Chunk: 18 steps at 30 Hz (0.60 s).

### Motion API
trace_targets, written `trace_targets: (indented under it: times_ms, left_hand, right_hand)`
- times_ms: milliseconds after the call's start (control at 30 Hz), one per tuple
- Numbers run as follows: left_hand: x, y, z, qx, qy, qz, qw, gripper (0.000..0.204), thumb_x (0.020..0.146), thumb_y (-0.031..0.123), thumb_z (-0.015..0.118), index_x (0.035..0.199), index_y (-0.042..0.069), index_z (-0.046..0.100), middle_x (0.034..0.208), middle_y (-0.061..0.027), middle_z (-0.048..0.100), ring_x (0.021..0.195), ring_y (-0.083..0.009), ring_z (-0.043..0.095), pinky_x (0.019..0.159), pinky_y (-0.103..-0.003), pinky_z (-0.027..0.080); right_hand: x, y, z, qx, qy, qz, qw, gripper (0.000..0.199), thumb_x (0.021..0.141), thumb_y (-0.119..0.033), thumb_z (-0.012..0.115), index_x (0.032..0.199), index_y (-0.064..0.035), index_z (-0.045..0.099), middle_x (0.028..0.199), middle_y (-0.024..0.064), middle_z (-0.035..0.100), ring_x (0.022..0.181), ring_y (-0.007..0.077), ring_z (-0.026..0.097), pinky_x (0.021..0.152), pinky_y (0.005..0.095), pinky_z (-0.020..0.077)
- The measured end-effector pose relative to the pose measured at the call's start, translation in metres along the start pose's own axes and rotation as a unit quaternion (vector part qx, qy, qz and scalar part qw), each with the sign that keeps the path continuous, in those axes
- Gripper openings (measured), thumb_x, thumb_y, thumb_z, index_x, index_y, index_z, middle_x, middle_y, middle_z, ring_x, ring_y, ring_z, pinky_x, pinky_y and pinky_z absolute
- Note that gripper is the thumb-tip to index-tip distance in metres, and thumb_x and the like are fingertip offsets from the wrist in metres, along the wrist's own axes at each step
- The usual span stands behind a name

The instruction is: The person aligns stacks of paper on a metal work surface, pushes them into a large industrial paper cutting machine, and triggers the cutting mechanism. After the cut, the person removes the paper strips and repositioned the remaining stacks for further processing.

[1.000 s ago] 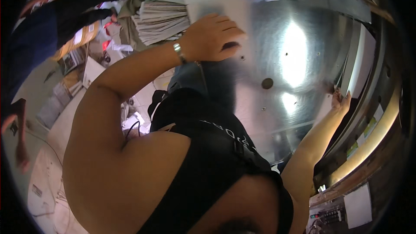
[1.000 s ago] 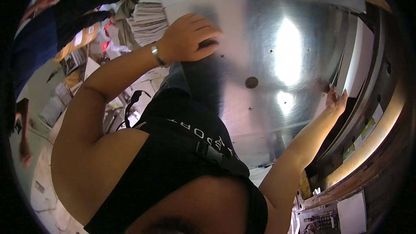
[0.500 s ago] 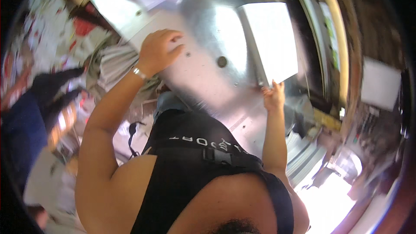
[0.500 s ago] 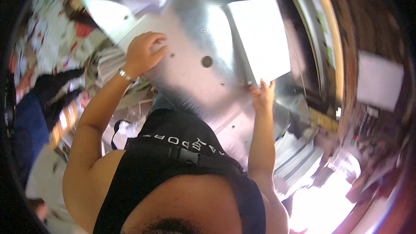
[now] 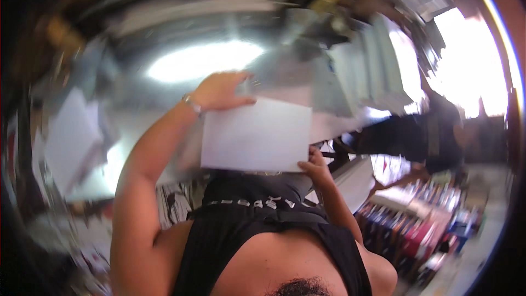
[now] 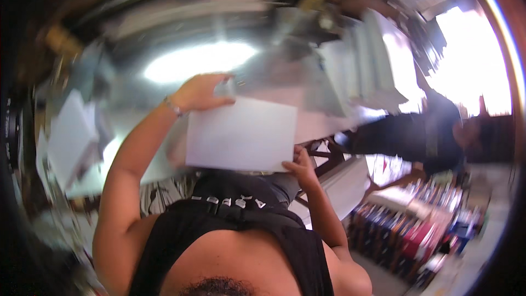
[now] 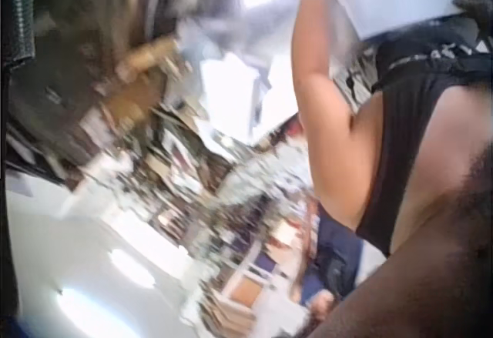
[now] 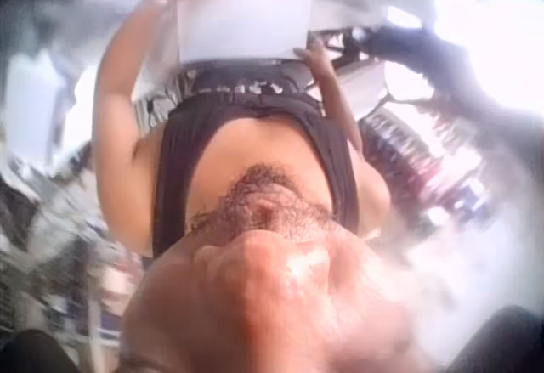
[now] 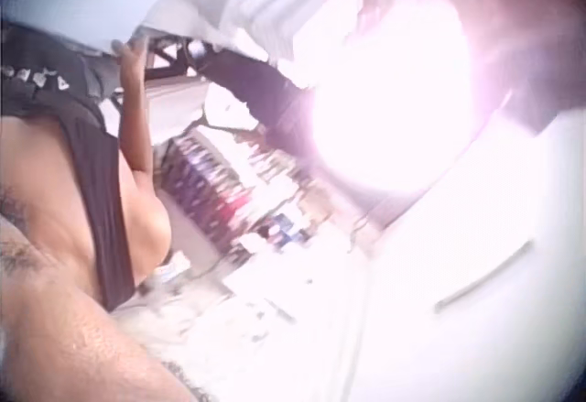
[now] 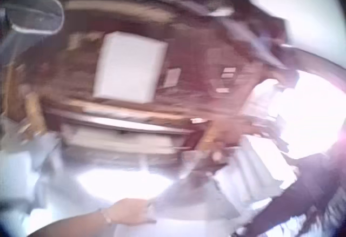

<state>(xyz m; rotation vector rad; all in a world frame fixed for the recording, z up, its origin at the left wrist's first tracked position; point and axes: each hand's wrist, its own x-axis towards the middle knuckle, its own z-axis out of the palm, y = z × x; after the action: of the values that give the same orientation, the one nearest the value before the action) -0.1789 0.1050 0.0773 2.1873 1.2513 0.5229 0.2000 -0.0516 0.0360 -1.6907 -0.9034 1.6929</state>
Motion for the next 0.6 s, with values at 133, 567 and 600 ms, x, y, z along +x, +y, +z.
trace_targets:
  times_ms: [133,567,600]
  left_hand:
    - [0.045,0.043,0.034,0.011,-0.250,-0.057,0.967,0.076,0.082,0.064,0.066,0.129,0.005,0.061,0.125,-0.0213,0.065,0.116,-0.0346,0.063,0.099,-0.041,0.049]
    - [0.033,0.084,0.038,0.040,-0.299,-0.096,0.948,0.088,0.077,0.072,0.068,0.119,-0.005,0.064,0.112,-0.0262,0.068,0.105,-0.0374,0.067,0.092,-0.040,0.051]
    - [0.024,0.093,0.032,0.014,-0.272,-0.115,0.955,0.088,0.075,0.072,0.070,0.118,-0.004,0.064,0.110,-0.0262,0.069,0.102,-0.0371,0.068,0.090,-0.039,0.052]
  right_hand:
    - [-0.033,0.027,-0.015,0.055,-0.003,0.070,0.996,0.053,0.083,-0.008,0.072,0.132,-0.0050,0.052,0.110,0.0052,0.065,0.096,0.0132,0.061,0.077,0.0294,0.0513]
    - [-0.084,0.024,-0.018,-0.172,-0.021,-0.127,0.977,0.052,0.084,-0.018,0.081,0.125,-0.0023,0.055,0.109,0.0117,0.067,0.102,0.0213,0.063,0.091,0.0365,0.0494]
    - [-0.087,0.020,-0.018,-0.166,-0.033,-0.143,0.975,0.052,0.084,-0.018,0.081,0.125,-0.0023,0.055,0.109,0.0117,0.067,0.102,0.0213,0.063,0.091,0.0365,0.0494]
